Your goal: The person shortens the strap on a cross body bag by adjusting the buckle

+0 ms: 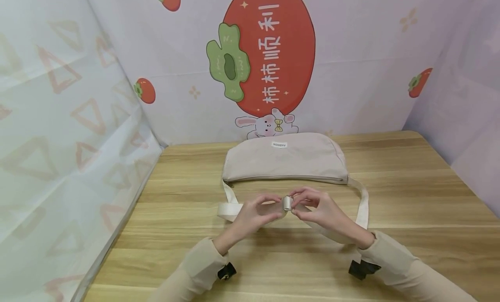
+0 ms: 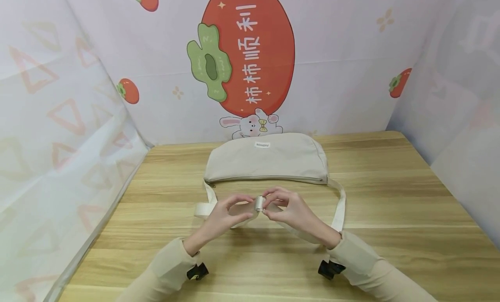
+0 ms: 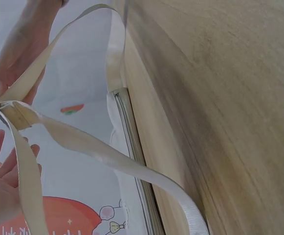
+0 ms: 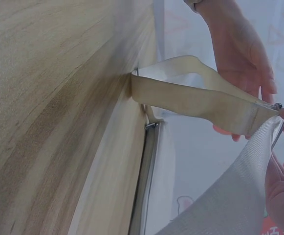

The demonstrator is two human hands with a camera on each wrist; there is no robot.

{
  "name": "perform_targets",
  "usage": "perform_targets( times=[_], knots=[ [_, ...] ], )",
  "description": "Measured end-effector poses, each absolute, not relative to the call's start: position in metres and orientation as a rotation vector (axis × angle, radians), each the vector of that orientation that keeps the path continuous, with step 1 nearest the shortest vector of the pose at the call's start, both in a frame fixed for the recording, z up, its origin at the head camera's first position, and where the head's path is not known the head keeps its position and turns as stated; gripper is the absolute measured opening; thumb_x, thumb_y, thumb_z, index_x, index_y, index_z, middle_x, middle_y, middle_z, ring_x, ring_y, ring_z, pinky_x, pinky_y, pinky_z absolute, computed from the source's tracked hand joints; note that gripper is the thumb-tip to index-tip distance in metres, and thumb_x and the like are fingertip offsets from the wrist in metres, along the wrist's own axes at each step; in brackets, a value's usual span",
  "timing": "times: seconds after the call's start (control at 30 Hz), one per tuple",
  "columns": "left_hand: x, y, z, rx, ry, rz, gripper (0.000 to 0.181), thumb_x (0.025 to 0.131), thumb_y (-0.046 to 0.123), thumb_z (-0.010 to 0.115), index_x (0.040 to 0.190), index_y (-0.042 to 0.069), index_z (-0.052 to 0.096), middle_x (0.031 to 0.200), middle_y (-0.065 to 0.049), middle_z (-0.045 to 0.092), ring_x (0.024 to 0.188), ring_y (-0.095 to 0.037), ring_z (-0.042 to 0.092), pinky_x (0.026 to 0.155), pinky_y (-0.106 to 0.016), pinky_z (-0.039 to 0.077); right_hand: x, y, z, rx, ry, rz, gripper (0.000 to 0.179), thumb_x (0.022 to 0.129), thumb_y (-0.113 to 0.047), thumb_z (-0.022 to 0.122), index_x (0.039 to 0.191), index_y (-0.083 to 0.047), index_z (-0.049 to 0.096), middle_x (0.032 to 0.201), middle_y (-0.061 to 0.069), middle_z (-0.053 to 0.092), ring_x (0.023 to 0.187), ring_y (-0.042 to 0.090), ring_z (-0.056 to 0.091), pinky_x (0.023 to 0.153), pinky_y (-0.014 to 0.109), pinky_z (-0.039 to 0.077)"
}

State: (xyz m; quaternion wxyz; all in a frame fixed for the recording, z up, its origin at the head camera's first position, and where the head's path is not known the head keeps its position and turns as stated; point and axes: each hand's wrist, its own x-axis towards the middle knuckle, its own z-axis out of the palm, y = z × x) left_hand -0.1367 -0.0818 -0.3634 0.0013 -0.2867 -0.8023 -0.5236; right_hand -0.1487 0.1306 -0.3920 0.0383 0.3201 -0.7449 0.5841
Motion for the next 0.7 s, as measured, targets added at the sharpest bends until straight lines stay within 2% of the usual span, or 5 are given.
perform_targets(
  times=[0.13,0.33,0.53,0.7],
  knots=[
    [-0.138,-0.078,-0.365,-0.845,-2.502,-1.77,0.025,0.074,0.004,0.069,0.097,-0.003,0.06,0.104,-0.015,0.062,0.1,-0.025,0.056,0.086,-0.041,0.044,-0.149,0.131,-0.392,0.953,-2.314,1.798,0.013,0.076,-0.003,0.068,0.086,-0.01,0.065,0.107,0.009,0.057,0.099,0.014,0.055,0.083,0.024,0.046],
    [-0.142,-0.075,-0.369,-0.837,-2.472,-1.864,0.024,0.075,0.0,0.068,0.095,-0.006,0.059,0.103,-0.018,0.061,0.099,-0.028,0.056,0.083,-0.036,0.047,-0.149,0.131,-0.391,0.921,-2.341,1.818,0.011,0.076,-0.005,0.068,0.085,-0.011,0.065,0.108,0.007,0.057,0.099,0.014,0.055,0.084,0.024,0.046],
    [-0.144,-0.073,-0.373,-0.85,-2.414,-1.987,0.024,0.076,-0.002,0.066,0.097,-0.008,0.057,0.103,-0.021,0.058,0.099,-0.032,0.056,0.084,-0.041,0.046,-0.149,0.131,-0.392,0.961,-2.297,1.823,0.012,0.076,-0.002,0.067,0.085,-0.009,0.065,0.106,0.011,0.057,0.098,0.014,0.055,0.082,0.024,0.047],
    [-0.144,-0.073,-0.374,-0.845,-2.42,-1.987,0.024,0.075,0.0,0.067,0.098,-0.006,0.058,0.102,-0.019,0.059,0.097,-0.029,0.057,0.085,-0.043,0.045,-0.15,0.13,-0.393,0.969,-2.284,1.839,0.012,0.076,-0.002,0.067,0.086,-0.009,0.065,0.106,0.011,0.057,0.098,0.014,0.055,0.082,0.025,0.047]
  ],
)
